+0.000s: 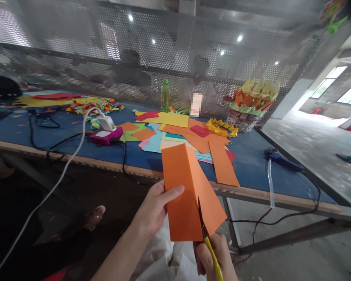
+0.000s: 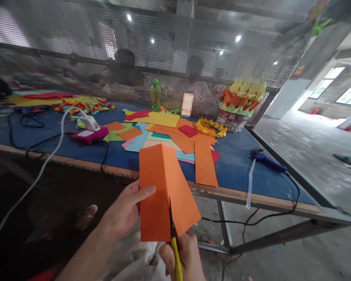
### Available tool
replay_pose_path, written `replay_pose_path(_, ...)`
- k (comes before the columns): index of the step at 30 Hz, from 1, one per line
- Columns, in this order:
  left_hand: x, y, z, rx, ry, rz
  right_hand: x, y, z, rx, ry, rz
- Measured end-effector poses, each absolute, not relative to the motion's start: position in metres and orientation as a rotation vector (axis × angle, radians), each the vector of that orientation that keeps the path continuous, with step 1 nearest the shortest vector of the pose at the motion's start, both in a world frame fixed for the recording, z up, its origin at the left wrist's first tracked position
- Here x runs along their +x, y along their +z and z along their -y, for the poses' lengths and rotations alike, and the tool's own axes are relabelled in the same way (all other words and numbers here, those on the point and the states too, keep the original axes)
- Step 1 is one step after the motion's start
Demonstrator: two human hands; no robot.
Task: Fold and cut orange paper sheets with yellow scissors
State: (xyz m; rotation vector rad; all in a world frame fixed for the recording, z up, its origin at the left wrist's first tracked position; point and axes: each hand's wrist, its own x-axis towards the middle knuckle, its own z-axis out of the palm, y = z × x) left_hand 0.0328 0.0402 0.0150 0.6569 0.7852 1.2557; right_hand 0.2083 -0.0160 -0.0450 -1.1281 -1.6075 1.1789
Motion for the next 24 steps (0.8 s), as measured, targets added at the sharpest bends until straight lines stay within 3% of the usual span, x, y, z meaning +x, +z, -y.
replay_pose_path(24, 0.041, 0.011, -0.039, 0.622, 1.320, -0.830, 0.210, -0.057, 0.016, -1.114, 1.207, 1.632)
